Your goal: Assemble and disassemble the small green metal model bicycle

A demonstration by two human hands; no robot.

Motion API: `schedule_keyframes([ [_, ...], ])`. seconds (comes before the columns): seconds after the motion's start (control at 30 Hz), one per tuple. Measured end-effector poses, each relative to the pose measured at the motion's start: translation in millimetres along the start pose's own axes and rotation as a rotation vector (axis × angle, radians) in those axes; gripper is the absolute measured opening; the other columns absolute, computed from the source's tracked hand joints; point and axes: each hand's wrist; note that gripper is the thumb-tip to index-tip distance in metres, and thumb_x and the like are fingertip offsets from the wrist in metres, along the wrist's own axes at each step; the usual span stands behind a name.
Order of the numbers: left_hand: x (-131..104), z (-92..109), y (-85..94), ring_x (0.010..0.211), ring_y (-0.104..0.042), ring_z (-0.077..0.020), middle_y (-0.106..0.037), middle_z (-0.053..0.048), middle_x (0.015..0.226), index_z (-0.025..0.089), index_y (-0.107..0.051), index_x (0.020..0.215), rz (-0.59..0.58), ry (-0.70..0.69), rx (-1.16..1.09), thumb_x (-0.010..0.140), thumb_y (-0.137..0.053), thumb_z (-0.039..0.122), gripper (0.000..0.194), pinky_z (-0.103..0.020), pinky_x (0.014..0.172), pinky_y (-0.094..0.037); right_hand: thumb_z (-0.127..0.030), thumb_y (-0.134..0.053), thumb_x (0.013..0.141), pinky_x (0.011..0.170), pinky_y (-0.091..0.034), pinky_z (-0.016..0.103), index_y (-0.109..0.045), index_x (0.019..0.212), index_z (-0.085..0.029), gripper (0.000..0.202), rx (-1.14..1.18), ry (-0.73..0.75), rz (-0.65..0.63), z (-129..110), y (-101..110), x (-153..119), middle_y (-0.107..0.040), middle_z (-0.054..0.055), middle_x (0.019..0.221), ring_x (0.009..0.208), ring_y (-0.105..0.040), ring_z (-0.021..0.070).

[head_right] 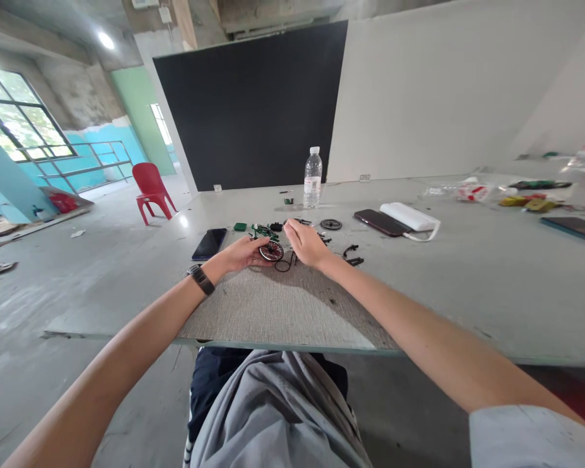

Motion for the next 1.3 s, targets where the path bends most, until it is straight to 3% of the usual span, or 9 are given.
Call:
schedule_keyframes([
  [0.1, 1.3, -1.2, 2.7, 0.086, -0.074, -0.0196, -0.078, -0.016, 0.098, 0.007, -0.073, 0.089, -0.013, 0.0, -0.024, 0.102, -0.064, 0.028, 0.026, -0.046, 0.096, -0.062, -0.037, -0.039, 0.106, 0.072, -0.036, 0.034, -0.05, 0.074, -0.023, 0.037, -0.037, 0.011, 0.012, 0.2, 3.0, 2.9, -0.053, 0.002, 0.072, 0.069, -0.051, 0.0181],
  [0.2, 1.9, -1.7, 4.4, 0.085, -0.074, -0.0184, -0.078, -0.014, 0.099, 0.009, -0.074, 0.094, -0.012, 0.0, -0.042, 0.103, -0.064, 0.027, 0.023, -0.048, 0.098, -0.061, -0.037, -0.045, 0.104, 0.076, -0.041, 0.034, -0.073, 0.086, -0.02, 0.037, -0.057, 0.0, -0.002, 0.8, 7.0, 5.0, -0.067, 0.008, 0.09, 0.079, -0.06, 0.0206],
  [0.3, 1.1, -1.0, 5.6, 0.082, -0.074, -0.0177, -0.079, -0.013, 0.098, 0.009, -0.075, 0.094, -0.013, 0.011, -0.041, 0.101, -0.066, 0.028, 0.023, -0.049, 0.1, -0.06, -0.041, -0.051, 0.102, 0.072, -0.045, 0.035, -0.081, 0.097, -0.021, 0.036, -0.024, -0.036, -0.036, 4.1, 8.5, 6.3, -0.073, 0.01, 0.097, 0.077, -0.064, 0.0211],
  [0.5, -2.3, 1.0, 7.2, 0.082, -0.074, -0.018, -0.079, -0.014, 0.096, 0.007, -0.077, 0.093, -0.032, 0.016, -0.032, 0.1, -0.068, 0.029, 0.024, -0.047, 0.099, -0.06, -0.042, -0.067, 0.092, 0.075, -0.054, 0.036, -0.083, 0.096, -0.021, 0.027, 0.197, -0.103, -0.099, 12.4, 2.3, 8.9, -0.081, 0.009, 0.096, 0.083, -0.072, 0.024],
  [0.73, -3.0, -0.6, 6.8, 0.081, -0.074, -0.017, -0.078, -0.013, 0.094, 0.008, -0.076, 0.094, -0.004, -0.004, -0.029, 0.1, -0.068, 0.027, 0.022, -0.045, 0.096, -0.061, -0.041, -0.075, 0.084, 0.08, -0.06, 0.039, -0.078, 0.094, -0.021, 0.023, 0.348, -0.123, -0.066, 13.4, -6.0, 8.9, -0.081, 0.008, 0.09, 0.084, -0.076, 0.0252],
  [1.17, 1.1, -5.0, 9.5, 0.08, -0.073, -0.016, -0.077, -0.011, 0.088, 0.009, -0.075, 0.095, -0.009, -0.034, -0.01, 0.101, -0.067, 0.029, 0.023, -0.043, 0.094, -0.061, -0.031, -0.072, 0.089, 0.078, -0.062, 0.038, -0.074, 0.101, -0.02, 0.016, 0.363, -0.187, -0.102, -0.1, -4.5, 5.1, -0.079, 0.008, 0.084, 0.083, -0.077, 0.0247],
  [1.3, 0.4, -4.2, 8.7, 0.079, -0.074, -0.0158, -0.077, -0.012, 0.087, 0.008, -0.075, 0.094, -0.01, -0.029, -0.011, 0.101, -0.067, 0.03, 0.024, -0.042, 0.094, -0.062, -0.032, -0.073, 0.089, 0.08, -0.059, 0.037, -0.077, 0.096, -0.02, 0.014, 0.235, -0.121, -0.098, -0.2, -2.4, 5.1, -0.081, 0.009, 0.088, 0.084, -0.077, 0.0252],
])
Point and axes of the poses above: each hand's wrist, its own x-axis towards the middle knuckle, its own y-axis out of the back of the hand, z = x × y
